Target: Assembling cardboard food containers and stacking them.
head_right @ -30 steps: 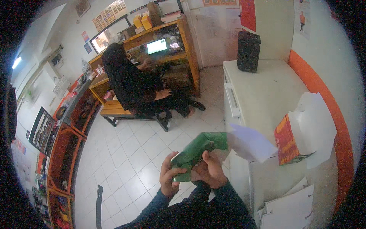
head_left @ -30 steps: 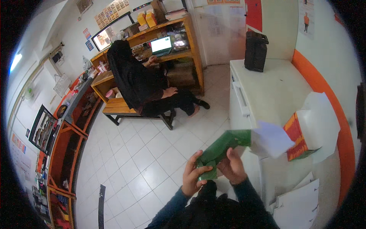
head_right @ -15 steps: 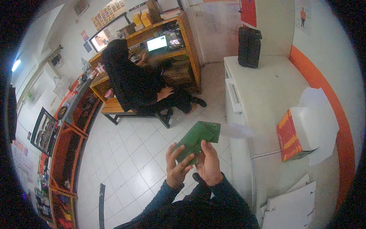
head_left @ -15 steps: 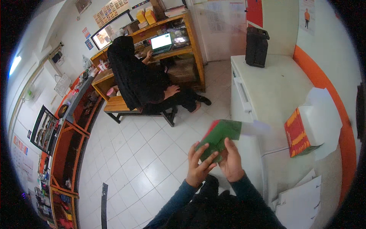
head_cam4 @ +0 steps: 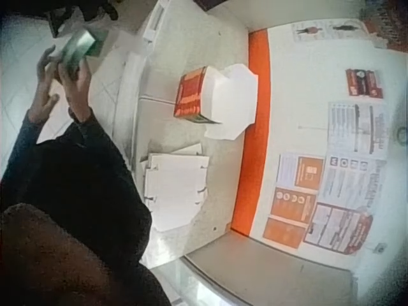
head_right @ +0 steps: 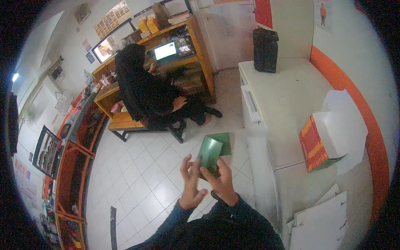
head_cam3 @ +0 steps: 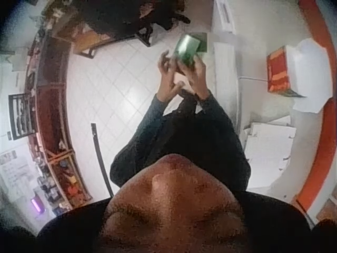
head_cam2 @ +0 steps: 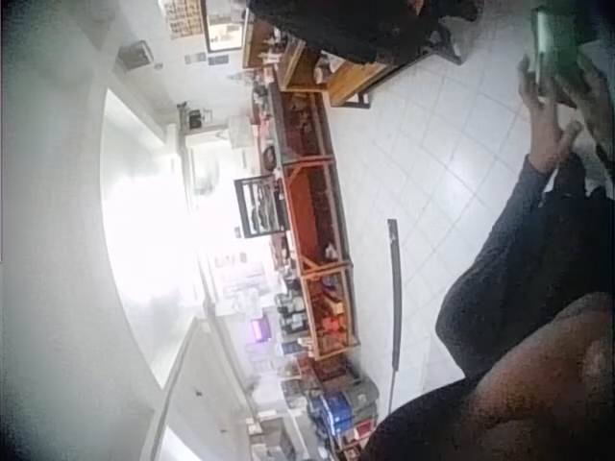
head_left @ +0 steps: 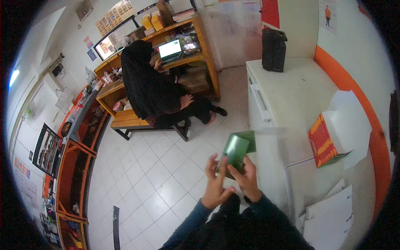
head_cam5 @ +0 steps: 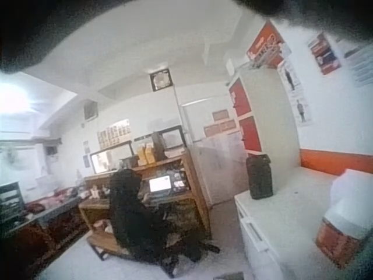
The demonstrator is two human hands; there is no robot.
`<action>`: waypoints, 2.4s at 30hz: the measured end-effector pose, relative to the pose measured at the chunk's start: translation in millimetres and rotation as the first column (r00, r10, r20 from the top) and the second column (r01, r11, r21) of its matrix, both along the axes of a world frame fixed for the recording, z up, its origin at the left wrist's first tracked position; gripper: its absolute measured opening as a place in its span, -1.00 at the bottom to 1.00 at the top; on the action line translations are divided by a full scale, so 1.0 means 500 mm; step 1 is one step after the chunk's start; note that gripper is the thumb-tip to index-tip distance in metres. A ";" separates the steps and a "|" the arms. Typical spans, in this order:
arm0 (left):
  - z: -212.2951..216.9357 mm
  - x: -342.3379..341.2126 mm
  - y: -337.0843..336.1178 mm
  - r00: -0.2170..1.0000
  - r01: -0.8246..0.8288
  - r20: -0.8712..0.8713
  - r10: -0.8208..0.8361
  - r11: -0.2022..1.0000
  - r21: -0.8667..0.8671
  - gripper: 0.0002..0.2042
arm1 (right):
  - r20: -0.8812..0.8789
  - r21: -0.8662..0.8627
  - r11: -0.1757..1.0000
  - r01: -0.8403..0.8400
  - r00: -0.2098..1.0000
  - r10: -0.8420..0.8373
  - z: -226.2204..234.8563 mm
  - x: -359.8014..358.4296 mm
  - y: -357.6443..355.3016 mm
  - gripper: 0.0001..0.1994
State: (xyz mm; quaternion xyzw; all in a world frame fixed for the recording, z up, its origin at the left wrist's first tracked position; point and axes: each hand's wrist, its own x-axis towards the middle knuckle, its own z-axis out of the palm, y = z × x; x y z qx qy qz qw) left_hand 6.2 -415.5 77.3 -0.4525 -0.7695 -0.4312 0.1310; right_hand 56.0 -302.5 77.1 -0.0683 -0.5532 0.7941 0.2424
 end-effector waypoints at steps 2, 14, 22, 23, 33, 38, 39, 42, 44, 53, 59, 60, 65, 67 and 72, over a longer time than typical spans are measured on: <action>0.017 -0.015 -0.016 0.926 0.074 0.353 -0.135 0.981 0.180 -0.33 | 0.044 0.581 0.814 0.016 0.998 -0.051 -0.002 0.013 0.022 -0.75; -0.035 -0.072 -0.017 0.870 -0.249 0.490 -0.048 0.815 0.523 -0.82 | -0.202 0.922 0.240 0.304 0.906 -0.372 0.005 0.037 0.081 -0.73; 0.023 -0.062 0.054 0.988 0.129 0.074 -0.138 0.985 0.118 -0.82 | -0.297 0.925 0.198 0.325 0.941 -0.159 0.042 0.064 0.134 -0.70; 0.034 -0.072 0.061 0.978 0.179 0.089 -0.189 0.978 0.105 -0.82 | -0.337 0.917 0.174 0.359 0.930 -0.146 0.046 0.068 0.139 -0.70; 0.003 -0.038 0.148 0.918 0.397 -0.077 -0.389 0.904 0.161 -0.15 | -0.632 0.773 -0.044 0.633 0.763 -0.136 0.093 0.081 0.155 -0.73; -0.037 -0.023 0.265 0.852 0.496 -0.080 -0.517 0.748 0.441 -0.20 | -0.511 0.858 -0.121 0.499 0.853 -0.105 0.151 0.158 0.178 -0.71; -0.034 -0.033 0.292 0.783 0.553 -0.016 -0.622 0.684 0.477 -0.18 | -0.449 0.886 -0.212 0.413 0.878 -0.165 0.161 0.184 0.187 -0.68; 0.001 -0.075 0.382 0.481 0.669 0.188 -0.856 0.497 0.553 -0.16 | -0.535 0.798 -0.368 0.476 0.281 -0.796 0.169 0.271 0.231 -0.27; 0.032 -0.094 0.502 0.123 0.748 0.252 -0.960 0.257 0.613 -0.06 | -0.373 0.718 -0.151 0.680 0.193 -0.908 0.148 0.306 0.295 -0.16; -0.015 -0.055 0.933 -0.049 0.960 0.549 -0.835 0.112 0.256 -0.31 | -0.152 0.639 -0.010 0.769 0.113 -0.982 0.023 0.320 0.431 -0.24; -0.110 -0.062 0.926 -0.139 0.906 0.540 -0.830 0.114 0.408 -0.42 | -0.035 0.721 -0.050 0.691 -0.036 -0.999 -0.033 0.322 0.473 -0.23; -0.112 -0.055 0.921 -0.068 0.921 0.520 -0.851 0.147 0.361 -0.42 | 0.018 0.609 0.023 0.793 0.016 -1.000 -0.043 0.325 0.470 -0.22; -0.093 -0.022 0.873 0.136 0.898 0.454 -0.880 0.304 0.319 -0.49 | -0.170 0.547 -0.212 0.810 -0.141 -0.975 -0.038 0.303 0.453 -0.23; -0.093 -0.002 0.850 0.180 0.863 0.475 -0.861 0.370 0.344 -0.50 | -0.276 0.816 -0.393 0.424 -0.311 -0.909 0.003 0.287 0.440 -0.27; -0.114 -0.006 0.838 0.168 0.870 0.344 -0.924 0.303 0.389 -0.46 | -0.269 0.916 -0.318 -0.245 0.213 -0.939 0.111 0.192 0.494 -0.57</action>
